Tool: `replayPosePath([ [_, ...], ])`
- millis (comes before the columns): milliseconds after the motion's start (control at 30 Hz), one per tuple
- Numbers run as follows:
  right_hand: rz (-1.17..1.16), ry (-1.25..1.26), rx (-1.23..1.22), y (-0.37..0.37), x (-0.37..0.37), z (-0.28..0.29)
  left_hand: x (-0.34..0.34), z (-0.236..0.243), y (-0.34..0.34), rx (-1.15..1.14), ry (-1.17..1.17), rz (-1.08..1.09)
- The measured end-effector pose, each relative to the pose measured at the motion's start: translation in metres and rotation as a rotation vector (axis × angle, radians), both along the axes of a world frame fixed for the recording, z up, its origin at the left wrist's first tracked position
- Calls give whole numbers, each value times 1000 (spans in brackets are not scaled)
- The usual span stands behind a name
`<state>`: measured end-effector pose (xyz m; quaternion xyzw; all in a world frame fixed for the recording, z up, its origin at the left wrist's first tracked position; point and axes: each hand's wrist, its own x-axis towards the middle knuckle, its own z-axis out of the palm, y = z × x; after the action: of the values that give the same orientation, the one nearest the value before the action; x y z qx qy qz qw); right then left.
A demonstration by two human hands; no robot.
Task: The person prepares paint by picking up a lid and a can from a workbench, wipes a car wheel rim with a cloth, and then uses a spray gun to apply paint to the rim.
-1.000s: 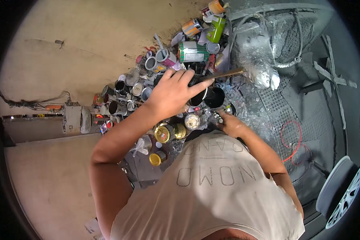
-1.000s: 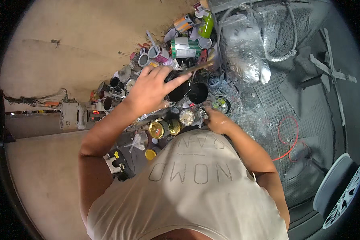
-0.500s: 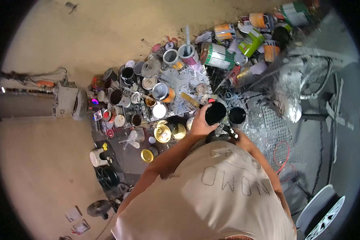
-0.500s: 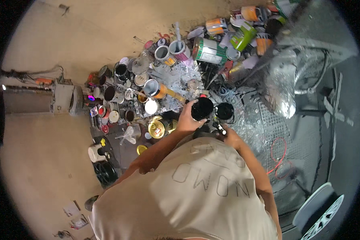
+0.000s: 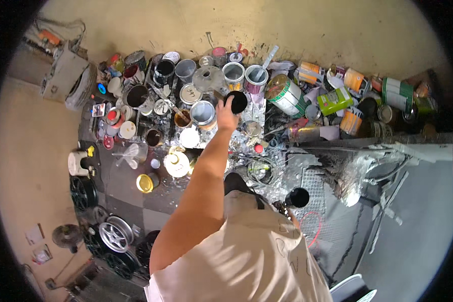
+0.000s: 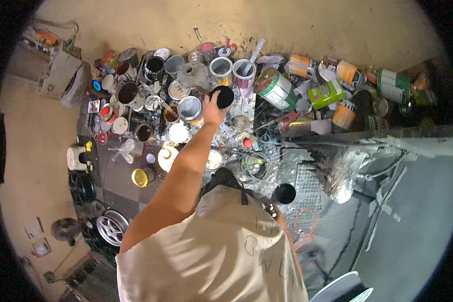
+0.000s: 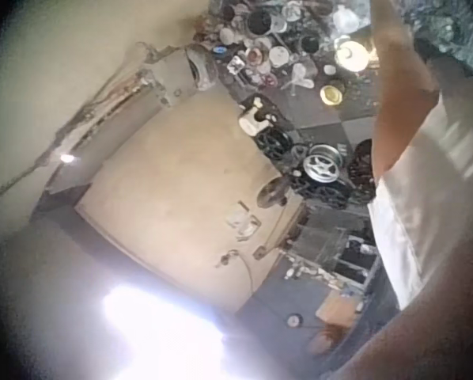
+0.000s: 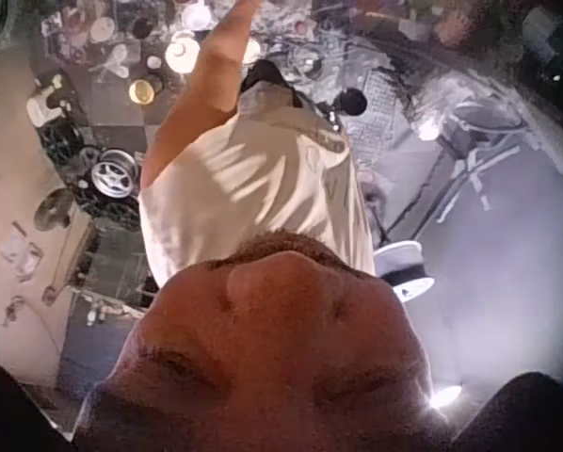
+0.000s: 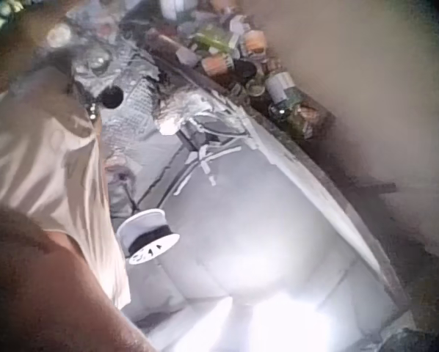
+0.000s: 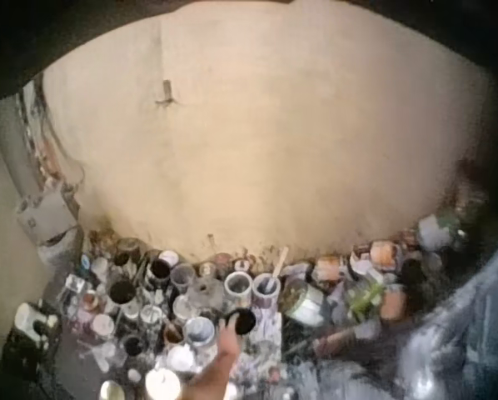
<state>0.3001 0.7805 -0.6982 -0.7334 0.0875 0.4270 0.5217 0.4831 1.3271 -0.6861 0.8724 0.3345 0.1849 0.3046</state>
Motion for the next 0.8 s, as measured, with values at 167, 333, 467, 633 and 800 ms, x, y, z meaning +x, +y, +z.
replayPosePath([
  [167,-30,22,-55,-22,-12,27,10,-23,-9,-155,-67,151],
  [333,-3,-6,-27,-43,-16,24,-29,-25,-18,-111,-123,114],
  [467,40,-32,34,-56,-15,13,-93,-4,-75,-68,-179,-19],
  [633,101,-41,162,-61,-14,8,-241,-49,-152,-126,383,-411],
  [800,294,-115,99,-39,-5,41,-400,-24,-201,-394,784,79],
])
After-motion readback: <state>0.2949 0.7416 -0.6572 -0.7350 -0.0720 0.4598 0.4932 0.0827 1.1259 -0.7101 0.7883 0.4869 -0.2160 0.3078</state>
